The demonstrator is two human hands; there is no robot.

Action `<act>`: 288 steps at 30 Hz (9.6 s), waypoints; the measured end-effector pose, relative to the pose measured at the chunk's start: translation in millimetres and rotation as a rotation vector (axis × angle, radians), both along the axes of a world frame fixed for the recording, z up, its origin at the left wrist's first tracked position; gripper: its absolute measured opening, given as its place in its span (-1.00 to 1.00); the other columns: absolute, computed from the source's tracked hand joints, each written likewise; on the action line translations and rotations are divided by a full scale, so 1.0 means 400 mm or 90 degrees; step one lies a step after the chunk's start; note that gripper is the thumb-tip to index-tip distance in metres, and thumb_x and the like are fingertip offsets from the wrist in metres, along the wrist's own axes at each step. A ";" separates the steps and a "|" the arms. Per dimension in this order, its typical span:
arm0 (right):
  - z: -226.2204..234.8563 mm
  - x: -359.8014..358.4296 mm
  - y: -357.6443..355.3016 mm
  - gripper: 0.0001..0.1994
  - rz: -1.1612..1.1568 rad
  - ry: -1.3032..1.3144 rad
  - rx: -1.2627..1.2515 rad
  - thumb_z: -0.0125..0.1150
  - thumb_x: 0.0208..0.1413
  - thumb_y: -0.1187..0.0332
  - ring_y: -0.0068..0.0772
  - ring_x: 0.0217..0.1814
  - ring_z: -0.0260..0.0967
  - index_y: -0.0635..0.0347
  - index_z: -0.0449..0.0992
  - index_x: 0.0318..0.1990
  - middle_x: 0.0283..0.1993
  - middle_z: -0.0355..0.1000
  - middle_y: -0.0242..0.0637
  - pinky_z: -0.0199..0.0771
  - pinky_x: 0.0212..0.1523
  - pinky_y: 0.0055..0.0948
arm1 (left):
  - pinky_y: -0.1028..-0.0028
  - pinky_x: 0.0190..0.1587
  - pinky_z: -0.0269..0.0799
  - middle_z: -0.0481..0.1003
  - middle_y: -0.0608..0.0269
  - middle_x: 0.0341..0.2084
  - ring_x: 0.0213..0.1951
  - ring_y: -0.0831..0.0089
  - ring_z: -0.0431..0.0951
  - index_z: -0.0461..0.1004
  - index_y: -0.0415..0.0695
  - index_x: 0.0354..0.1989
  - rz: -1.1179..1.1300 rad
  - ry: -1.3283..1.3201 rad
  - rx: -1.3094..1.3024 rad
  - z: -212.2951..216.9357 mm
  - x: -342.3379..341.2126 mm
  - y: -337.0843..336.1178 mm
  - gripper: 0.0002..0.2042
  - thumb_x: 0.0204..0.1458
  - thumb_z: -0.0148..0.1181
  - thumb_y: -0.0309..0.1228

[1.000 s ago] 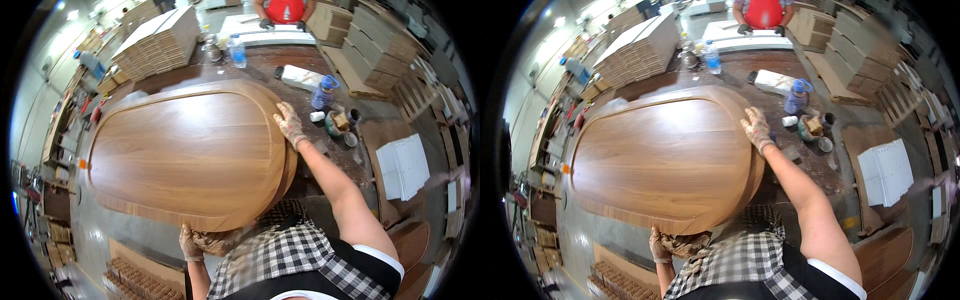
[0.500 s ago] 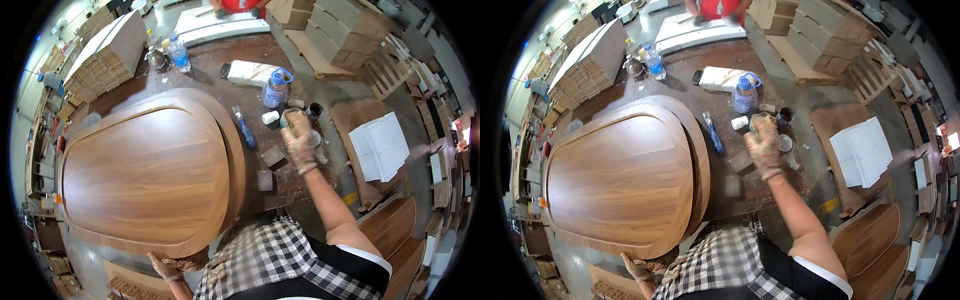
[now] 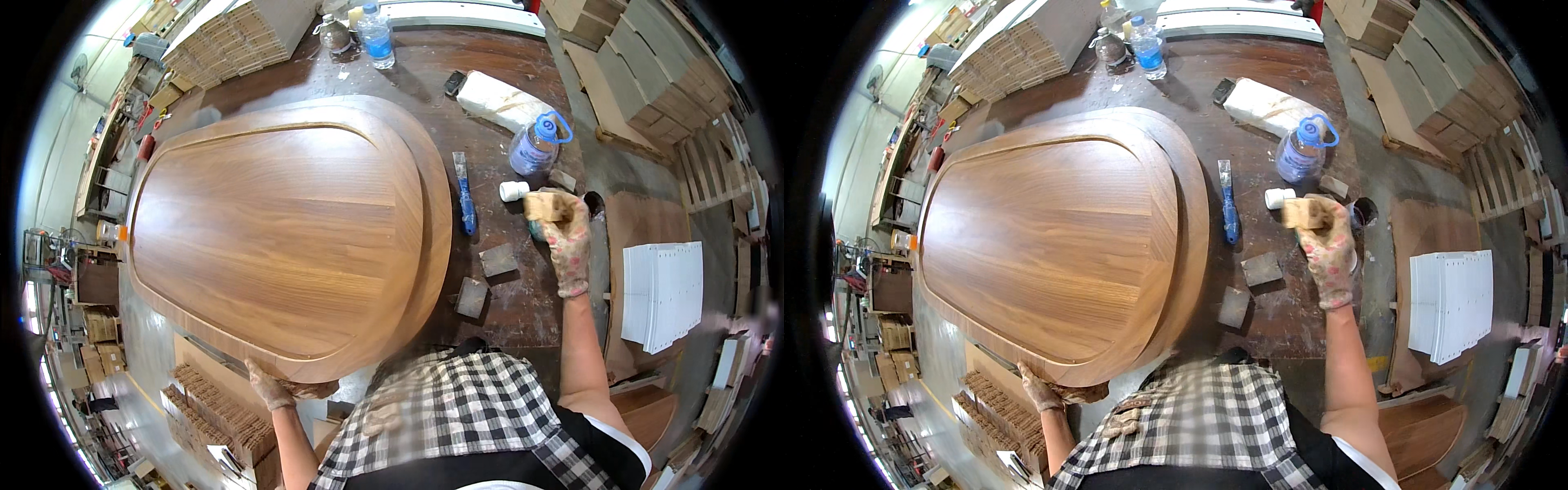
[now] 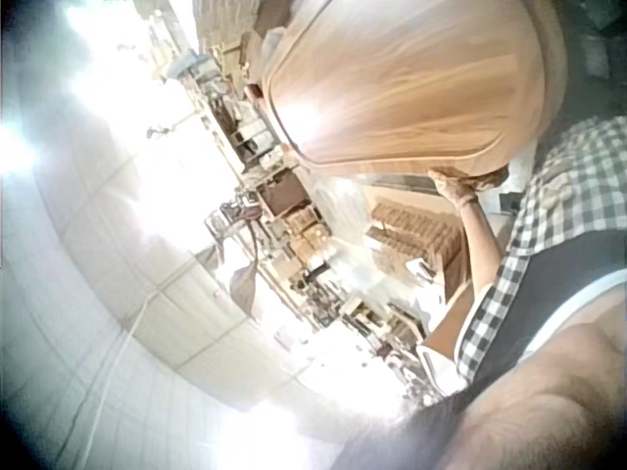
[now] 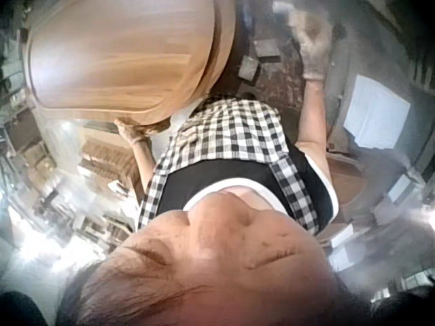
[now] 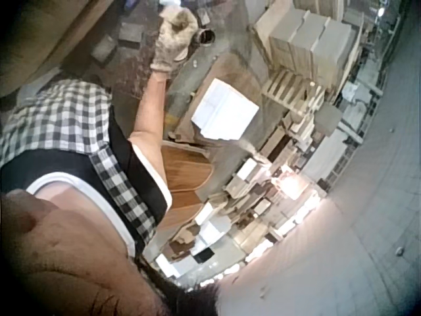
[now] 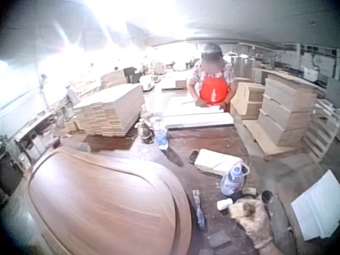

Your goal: The person wipes the edges and flat surfaces of a wooden tabletop using a cloth and a sanding block, then lifts and flips the tabletop to wipe the underside.

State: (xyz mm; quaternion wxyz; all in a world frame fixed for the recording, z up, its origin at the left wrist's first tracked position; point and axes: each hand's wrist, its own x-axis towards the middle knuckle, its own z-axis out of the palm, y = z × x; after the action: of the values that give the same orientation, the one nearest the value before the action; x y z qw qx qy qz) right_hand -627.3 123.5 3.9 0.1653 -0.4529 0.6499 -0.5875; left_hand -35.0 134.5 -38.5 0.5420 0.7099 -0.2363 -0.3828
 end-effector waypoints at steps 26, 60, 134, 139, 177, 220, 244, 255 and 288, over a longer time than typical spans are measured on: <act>0.057 0.242 -0.261 -0.58 0.269 0.323 0.035 0.42 -0.04 0.37 -0.18 -0.05 0.51 0.19 0.50 0.01 -0.07 0.52 -0.14 0.51 0.00 -0.31 | 0.26 0.19 0.31 0.40 -0.21 0.12 0.13 0.06 0.41 0.33 -0.54 0.13 -0.010 -0.237 0.012 -0.075 0.017 0.030 -0.47 0.38 -0.22 -0.18; 0.085 0.697 0.149 -0.63 -0.071 0.244 0.089 0.40 0.03 0.41 -0.30 -0.11 0.52 0.23 0.47 -0.01 -0.11 0.51 -0.15 0.55 -0.11 -0.38 | 0.32 -0.30 0.56 0.54 0.12 -0.17 -0.28 0.36 0.59 0.45 -0.23 -0.01 -0.543 0.178 0.130 -0.041 0.202 -0.082 -0.48 0.16 0.13 0.05; 0.061 1.583 0.007 -0.78 -0.427 0.261 0.096 0.38 -0.01 0.45 -0.24 -0.13 0.46 0.19 0.53 -0.19 -0.15 0.47 -0.21 0.50 -0.09 -0.32 | 0.49 -0.15 0.45 0.56 0.28 -0.32 -0.27 0.54 0.51 0.53 -0.21 -0.06 -1.189 0.069 0.262 -0.071 0.756 -0.444 -0.68 -0.02 0.08 -0.48; 0.013 1.620 -0.018 -0.76 -0.417 0.192 0.099 0.41 0.02 0.34 -0.25 -0.05 0.43 0.16 0.53 -0.18 -0.14 0.47 -0.24 0.48 -0.01 -0.27 | 0.51 -0.20 0.45 0.54 0.31 -0.35 -0.30 0.56 0.49 0.53 -0.24 -0.08 -1.164 0.111 0.246 -0.071 0.754 -0.432 -0.70 -0.02 0.08 -0.51; 0.036 1.536 0.073 -0.80 -0.499 0.345 0.222 0.31 0.04 0.46 -0.23 -0.09 0.37 0.16 0.51 -0.17 -0.17 0.39 -0.22 0.47 -0.09 -0.27 | 0.53 -0.37 0.42 0.52 0.35 -0.46 -0.44 0.58 0.46 0.54 -0.22 -0.11 -1.091 0.072 0.232 -0.029 0.738 -0.418 -0.71 -0.06 0.08 -0.56; -0.098 1.439 0.325 -0.55 -0.656 0.151 0.099 0.42 -0.05 0.51 -0.22 -0.12 0.41 0.28 0.46 0.05 -0.12 0.41 -0.17 0.46 -0.09 -0.31 | 0.19 0.02 0.45 0.45 0.14 -0.09 0.06 0.14 0.42 0.53 -0.08 -0.06 -1.303 -0.643 -0.786 0.283 0.181 -0.397 -0.61 -0.16 0.28 -0.38; -0.176 1.475 0.396 -0.60 -0.615 -0.009 0.091 0.36 0.00 0.52 -0.39 -0.13 0.40 0.23 0.48 0.04 -0.11 0.42 -0.28 0.44 -0.07 -0.40 | 0.08 0.44 -0.11 0.13 -0.16 0.36 0.44 -0.03 0.00 0.23 -0.37 0.29 -1.344 -0.825 -0.757 0.173 -0.015 -0.248 -0.29 0.16 0.06 0.02; -0.111 1.442 0.370 -0.55 -0.587 -0.203 -0.053 0.27 0.14 0.40 -0.48 0.07 0.31 0.34 0.39 0.17 0.07 0.39 -0.27 0.33 0.15 -0.42 | 0.15 0.45 -0.08 0.09 -0.15 0.38 0.45 0.05 -0.01 0.17 -0.36 0.33 -1.273 -1.001 -0.605 0.186 0.314 -0.367 -0.27 0.13 0.06 -0.03; 0.023 1.855 -0.385 -0.63 -0.300 -0.250 -0.164 0.18 0.17 0.51 -0.41 0.05 0.44 0.34 0.40 0.13 0.06 0.45 -0.19 0.44 0.14 -0.42 | 0.12 0.21 0.28 0.45 0.19 0.09 0.15 0.04 0.40 0.48 -0.06 0.08 -0.980 -0.829 -0.460 0.209 1.331 -1.078 -0.47 -0.20 0.33 -0.44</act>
State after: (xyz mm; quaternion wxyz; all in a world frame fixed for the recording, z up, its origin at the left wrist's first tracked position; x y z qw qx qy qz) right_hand 114.7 -30.5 13.1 0.0885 -0.1852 0.6131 -0.7629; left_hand 497.6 -296.7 45.0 0.1028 0.2349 -0.9635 -0.0768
